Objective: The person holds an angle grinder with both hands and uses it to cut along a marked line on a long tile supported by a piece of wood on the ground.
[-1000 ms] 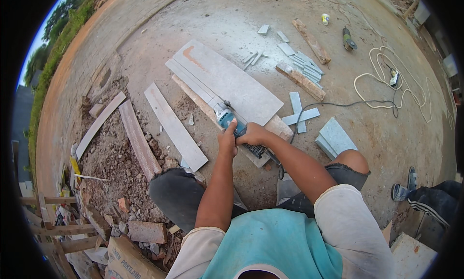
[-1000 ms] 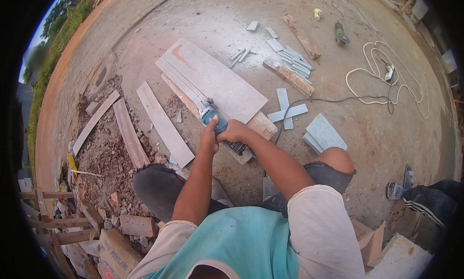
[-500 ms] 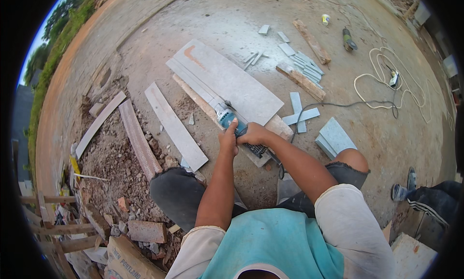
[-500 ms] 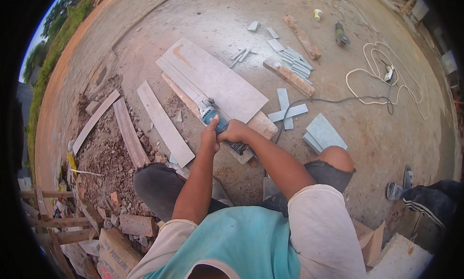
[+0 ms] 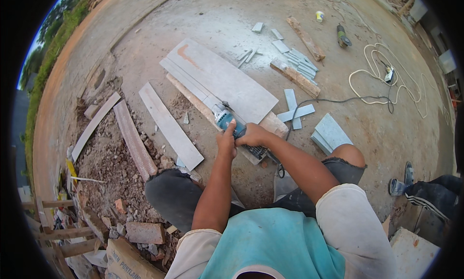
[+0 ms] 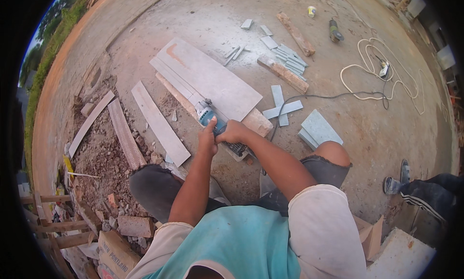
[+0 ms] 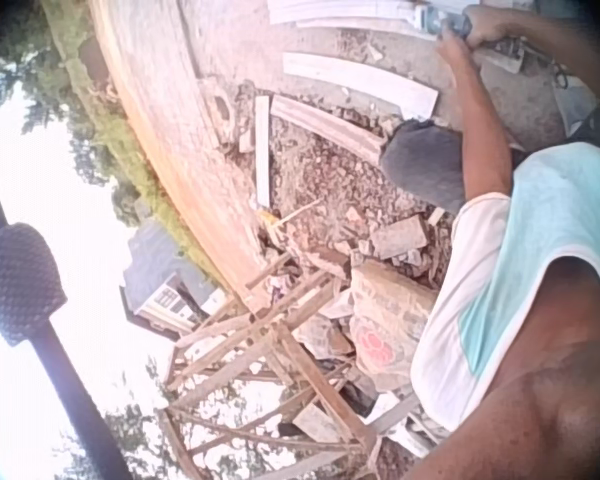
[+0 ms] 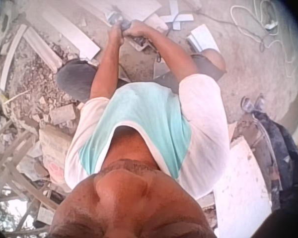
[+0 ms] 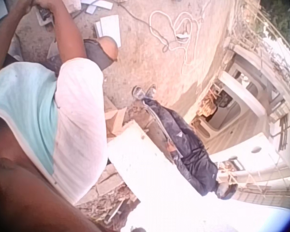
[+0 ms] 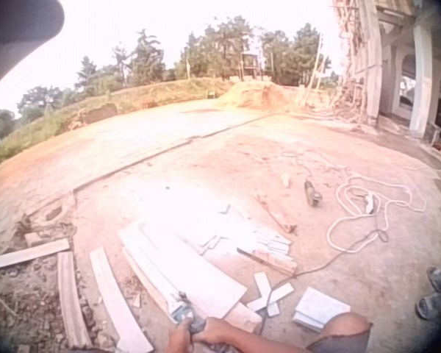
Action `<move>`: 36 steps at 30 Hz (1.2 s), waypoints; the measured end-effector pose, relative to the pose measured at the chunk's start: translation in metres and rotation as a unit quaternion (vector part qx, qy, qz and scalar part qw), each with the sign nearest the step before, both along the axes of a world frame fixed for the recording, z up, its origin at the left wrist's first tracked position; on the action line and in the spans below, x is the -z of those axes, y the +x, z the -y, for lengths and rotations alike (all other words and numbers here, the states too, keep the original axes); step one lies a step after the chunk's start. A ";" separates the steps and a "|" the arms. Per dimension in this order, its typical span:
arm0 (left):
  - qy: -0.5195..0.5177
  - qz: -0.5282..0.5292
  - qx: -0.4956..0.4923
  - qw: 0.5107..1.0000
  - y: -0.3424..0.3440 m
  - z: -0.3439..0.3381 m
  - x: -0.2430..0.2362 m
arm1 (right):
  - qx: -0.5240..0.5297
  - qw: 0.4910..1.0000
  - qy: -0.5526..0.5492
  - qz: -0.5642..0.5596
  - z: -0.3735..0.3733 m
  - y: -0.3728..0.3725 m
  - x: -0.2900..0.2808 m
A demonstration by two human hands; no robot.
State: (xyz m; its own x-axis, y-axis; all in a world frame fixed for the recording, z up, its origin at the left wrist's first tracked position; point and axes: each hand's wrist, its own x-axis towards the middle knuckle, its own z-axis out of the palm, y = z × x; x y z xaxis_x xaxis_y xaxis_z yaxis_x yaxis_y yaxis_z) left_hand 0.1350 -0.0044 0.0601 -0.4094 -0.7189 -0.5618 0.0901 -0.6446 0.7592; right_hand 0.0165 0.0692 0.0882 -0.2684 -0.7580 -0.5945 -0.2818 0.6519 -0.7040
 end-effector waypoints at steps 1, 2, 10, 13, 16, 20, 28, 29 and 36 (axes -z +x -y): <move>0.000 0.001 0.000 1.000 0.000 0.000 0.000 | -0.003 1.000 0.000 0.000 0.000 0.000 0.000; 0.000 0.002 0.000 1.000 -0.001 -0.001 0.001 | -0.006 1.000 0.000 -0.001 -0.001 -0.001 0.001; 0.010 0.005 0.001 1.000 0.000 0.000 0.003 | -0.013 1.000 0.004 0.000 0.000 0.000 0.004; 0.008 0.003 0.000 1.000 -0.001 0.000 0.002 | -0.016 1.000 0.001 0.006 0.000 -0.002 0.006; 0.001 0.004 -0.002 1.000 0.000 -0.001 0.003 | -0.015 1.000 0.005 0.012 0.000 -0.002 0.005; 0.004 0.015 0.001 1.000 -0.002 -0.001 0.000 | -0.015 1.000 0.009 0.009 0.001 -0.002 0.006; 0.002 0.009 -0.001 1.000 -0.001 0.001 0.004 | -0.014 1.000 0.010 0.022 0.002 -0.002 0.008; 0.003 0.010 -0.002 1.000 -0.001 0.001 0.004 | -0.015 0.999 0.011 0.026 0.002 -0.002 0.008; 0.005 0.017 -0.004 1.000 -0.001 0.003 0.006 | -0.017 1.000 0.009 0.006 0.004 0.000 0.009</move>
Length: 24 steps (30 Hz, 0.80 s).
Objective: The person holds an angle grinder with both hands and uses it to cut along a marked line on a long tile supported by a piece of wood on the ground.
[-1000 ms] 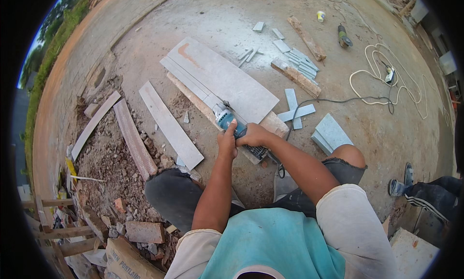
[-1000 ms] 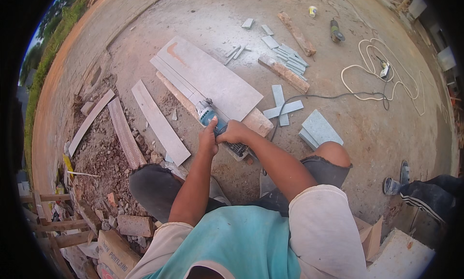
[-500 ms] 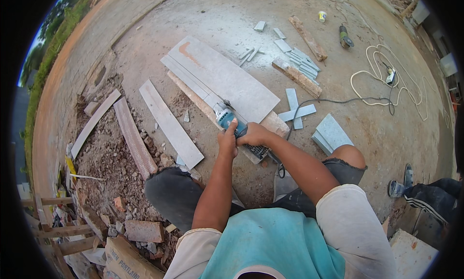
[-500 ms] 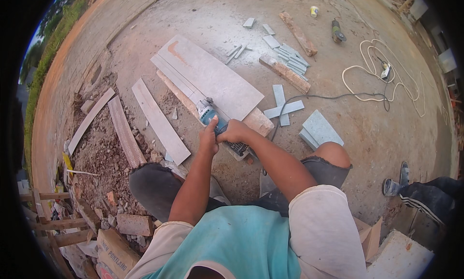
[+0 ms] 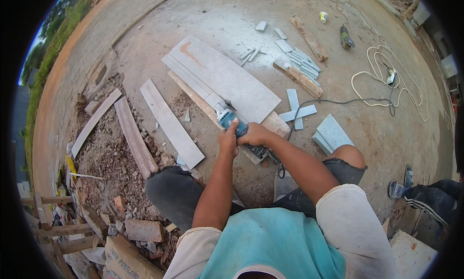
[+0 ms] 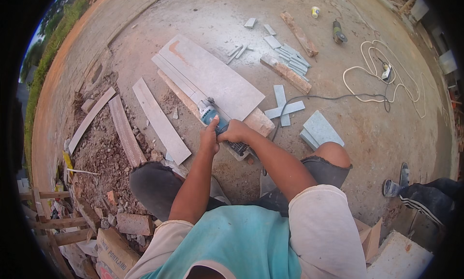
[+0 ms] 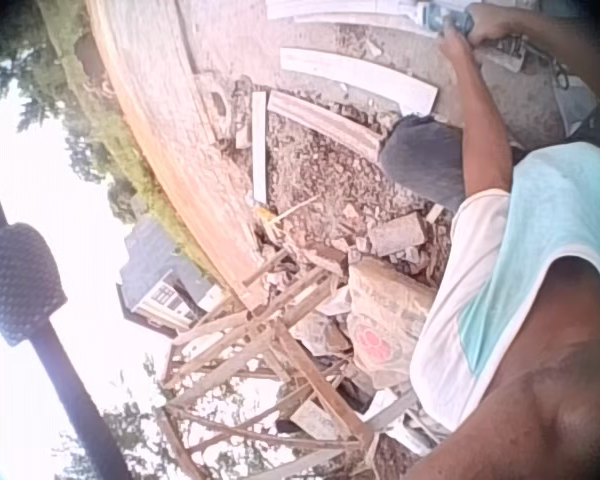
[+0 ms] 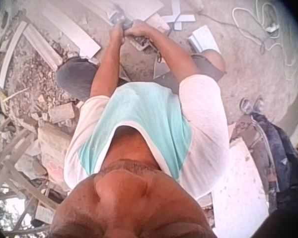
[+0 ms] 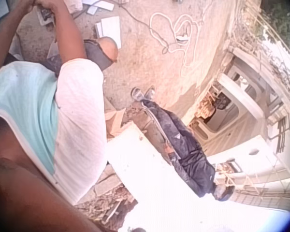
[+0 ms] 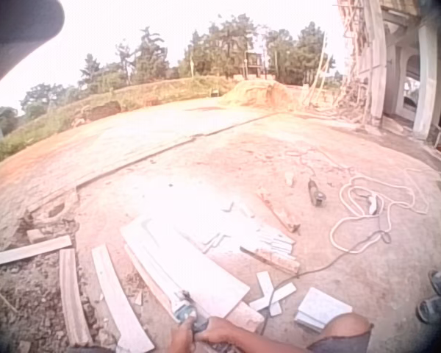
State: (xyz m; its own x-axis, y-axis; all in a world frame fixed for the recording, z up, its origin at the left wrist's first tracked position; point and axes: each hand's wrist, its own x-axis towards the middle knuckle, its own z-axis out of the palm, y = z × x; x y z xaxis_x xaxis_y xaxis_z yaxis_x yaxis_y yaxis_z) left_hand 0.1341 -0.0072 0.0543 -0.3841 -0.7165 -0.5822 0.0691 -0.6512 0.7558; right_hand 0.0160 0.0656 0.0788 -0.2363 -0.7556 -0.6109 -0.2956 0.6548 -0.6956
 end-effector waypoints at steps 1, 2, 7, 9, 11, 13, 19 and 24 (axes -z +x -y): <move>0.000 -0.001 0.000 1.000 -0.001 -0.001 -0.001 | 0.000 1.000 -0.001 0.006 -0.001 -0.001 0.001; 0.000 -0.002 0.000 1.000 -0.002 -0.002 -0.002 | 0.001 1.000 -0.001 0.011 -0.002 -0.002 0.003; 0.004 -0.011 0.002 1.000 0.000 -0.008 -0.001 | 0.000 1.000 0.000 0.009 -0.007 0.000 0.002; 0.011 -0.013 0.005 1.000 0.001 -0.011 -0.003 | 0.000 1.000 0.002 0.000 -0.010 0.000 0.003; 0.004 -0.012 0.009 1.000 0.000 -0.014 -0.005 | 0.002 1.000 -0.004 -0.002 -0.013 -0.001 0.007; 0.000 -0.012 0.011 1.000 0.000 -0.016 -0.005 | 0.004 1.000 -0.008 0.000 -0.015 -0.001 0.008; 0.002 -0.017 0.008 1.000 0.002 -0.016 -0.002 | 0.007 1.000 -0.012 0.013 -0.016 0.001 0.001; 0.000 -0.020 0.011 1.000 0.001 -0.015 0.000 | 0.011 1.000 -0.015 0.013 -0.016 0.001 0.005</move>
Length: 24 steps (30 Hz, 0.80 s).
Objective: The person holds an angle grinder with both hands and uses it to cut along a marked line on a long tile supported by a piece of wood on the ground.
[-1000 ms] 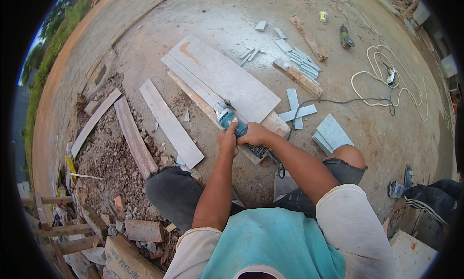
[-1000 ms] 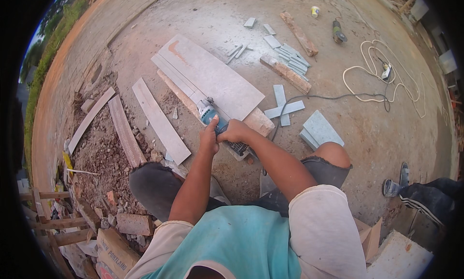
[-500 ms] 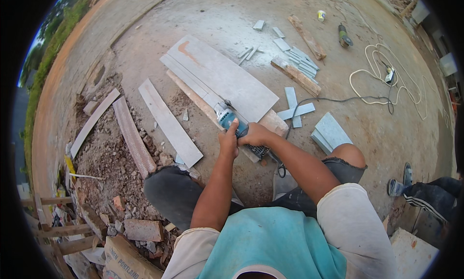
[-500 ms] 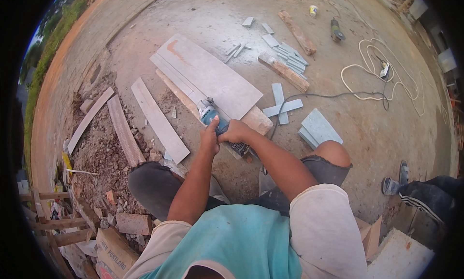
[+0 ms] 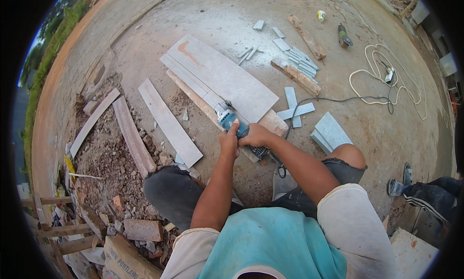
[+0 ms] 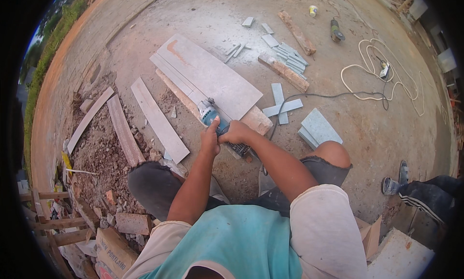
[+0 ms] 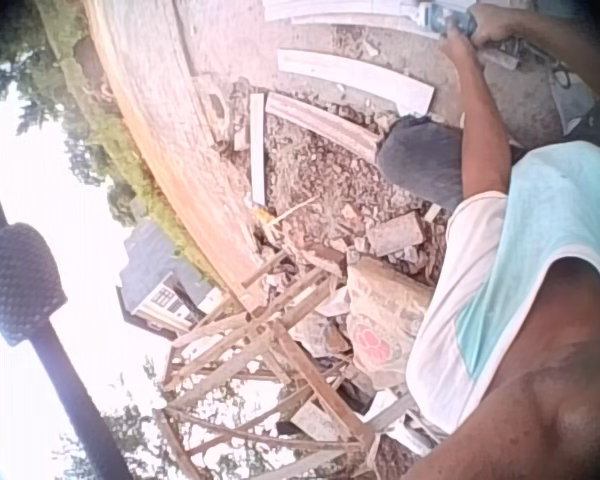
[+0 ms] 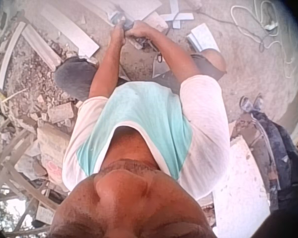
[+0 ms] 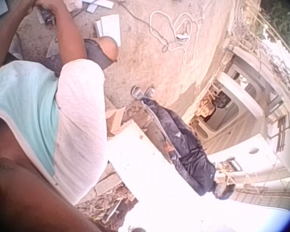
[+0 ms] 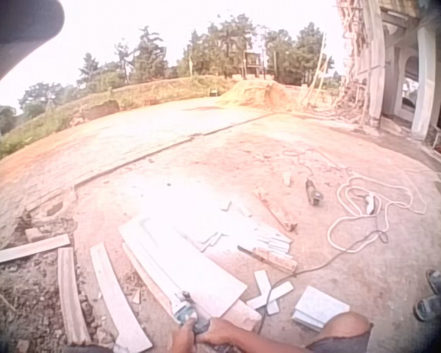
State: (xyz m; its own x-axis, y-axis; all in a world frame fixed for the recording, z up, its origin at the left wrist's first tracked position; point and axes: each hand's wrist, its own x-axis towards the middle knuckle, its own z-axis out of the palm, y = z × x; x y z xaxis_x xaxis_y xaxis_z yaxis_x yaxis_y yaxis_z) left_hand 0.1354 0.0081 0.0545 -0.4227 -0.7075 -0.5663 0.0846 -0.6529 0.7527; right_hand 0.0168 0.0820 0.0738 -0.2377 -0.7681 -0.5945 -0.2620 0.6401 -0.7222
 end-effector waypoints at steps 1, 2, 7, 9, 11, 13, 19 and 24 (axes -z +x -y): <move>0.001 0.001 -0.001 1.000 0.000 0.000 0.000 | 0.000 1.000 0.001 0.002 0.000 0.000 -0.001; 0.002 0.002 -0.002 1.000 0.001 0.001 0.001 | 0.000 1.000 0.002 0.004 0.001 0.001 -0.001; 0.003 0.013 -0.002 1.000 -0.001 -0.001 -0.002 | 0.000 1.000 0.007 -0.004 0.001 0.000 0.004; 0.003 0.013 -0.003 1.000 0.001 0.000 -0.001 | 0.000 1.000 0.010 -0.003 0.001 0.002 0.003; -0.001 0.013 -0.005 1.000 0.001 -0.001 0.000 | -0.001 1.000 0.009 0.009 0.001 0.001 0.005; -0.002 0.013 -0.003 1.000 0.000 -0.001 -0.001 | 0.000 1.000 0.008 0.014 0.000 0.000 0.007; 0.000 0.010 -0.003 1.000 0.000 -0.005 -0.005 | -0.003 1.000 0.007 -0.010 -0.003 0.001 -0.001; 0.007 0.003 -0.001 1.000 0.000 -0.014 -0.005 | 0.004 1.000 -0.004 -0.027 -0.014 0.002 -0.001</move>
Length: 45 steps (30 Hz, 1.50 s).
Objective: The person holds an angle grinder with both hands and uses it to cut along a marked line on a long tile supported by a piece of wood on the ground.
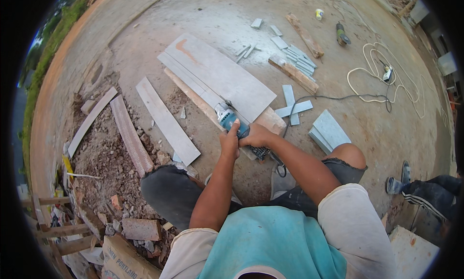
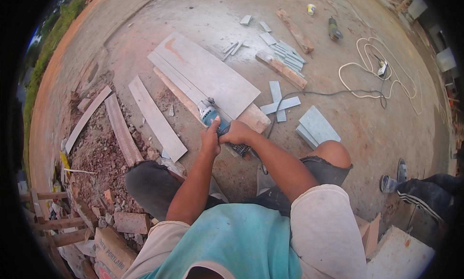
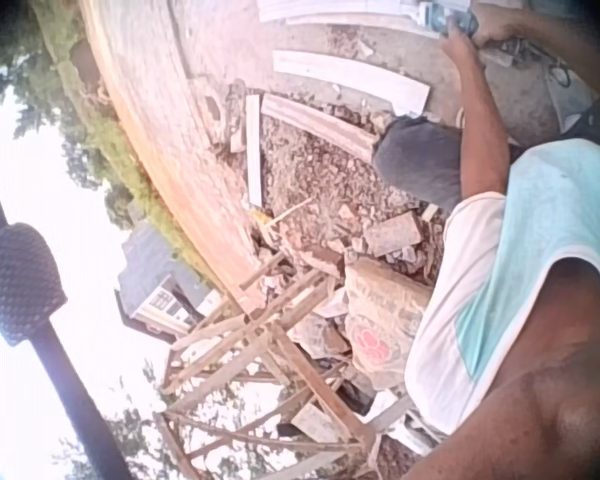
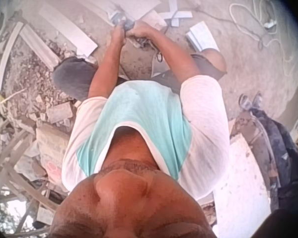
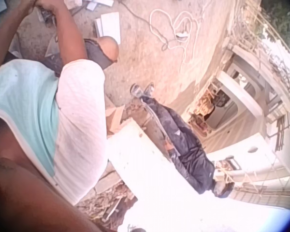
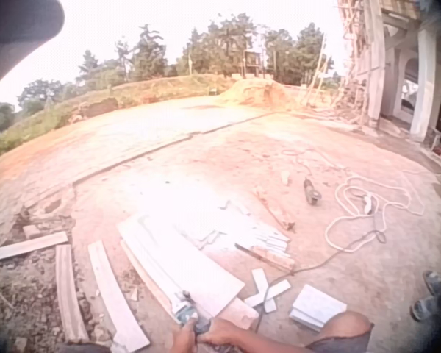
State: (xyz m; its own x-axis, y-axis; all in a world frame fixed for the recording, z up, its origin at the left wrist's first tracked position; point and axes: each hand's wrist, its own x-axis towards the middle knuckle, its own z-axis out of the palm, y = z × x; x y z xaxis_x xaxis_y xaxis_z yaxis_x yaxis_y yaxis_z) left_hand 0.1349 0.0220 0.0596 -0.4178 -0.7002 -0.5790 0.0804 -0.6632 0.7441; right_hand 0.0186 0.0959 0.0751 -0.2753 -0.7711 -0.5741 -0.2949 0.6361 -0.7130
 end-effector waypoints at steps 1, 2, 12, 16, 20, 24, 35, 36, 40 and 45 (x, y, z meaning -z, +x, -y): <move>0.001 0.002 0.000 1.000 0.001 0.000 0.001 | -0.004 1.000 0.002 0.004 0.000 0.001 -0.002; 0.002 0.004 0.001 1.000 0.002 0.000 0.002 | -0.008 1.000 0.005 0.009 -0.001 0.001 -0.004; -0.005 0.001 0.007 1.000 0.002 -0.001 0.003 | -0.014 0.999 -0.002 0.028 -0.001 0.000 0.006; -0.004 0.003 0.007 1.000 0.003 0.000 0.005 | -0.013 1.000 0.007 0.024 0.000 0.001 0.005; -0.002 0.007 0.009 1.000 0.002 -0.001 0.003 | -0.008 1.000 0.009 0.020 0.000 0.000 0.005; -0.002 0.009 0.002 1.000 0.001 -0.001 0.002 | -0.007 1.000 0.002 0.025 -0.002 0.001 0.000; 0.009 -0.002 0.003 1.000 0.002 -0.014 0.000 | -0.001 1.000 -0.014 0.023 -0.015 0.001 -0.008; 0.010 -0.001 0.002 1.000 0.003 -0.016 0.000 | 0.000 1.000 -0.013 0.024 -0.016 0.002 -0.011; 0.013 -0.006 0.005 1.000 0.004 -0.017 0.004 | -0.006 1.000 -0.011 0.021 -0.019 0.002 -0.011; 0.011 -0.008 0.004 1.000 0.003 -0.018 0.000 | -0.017 1.000 -0.005 0.024 -0.019 0.001 -0.015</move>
State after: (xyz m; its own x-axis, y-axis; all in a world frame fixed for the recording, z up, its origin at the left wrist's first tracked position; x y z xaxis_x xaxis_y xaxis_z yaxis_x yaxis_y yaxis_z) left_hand 0.1376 0.0402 0.0595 -0.4324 -0.6838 -0.5877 0.0868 -0.6803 0.7278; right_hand 0.0194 0.1149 0.0902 -0.2209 -0.7855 -0.5781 -0.2811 0.6188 -0.7335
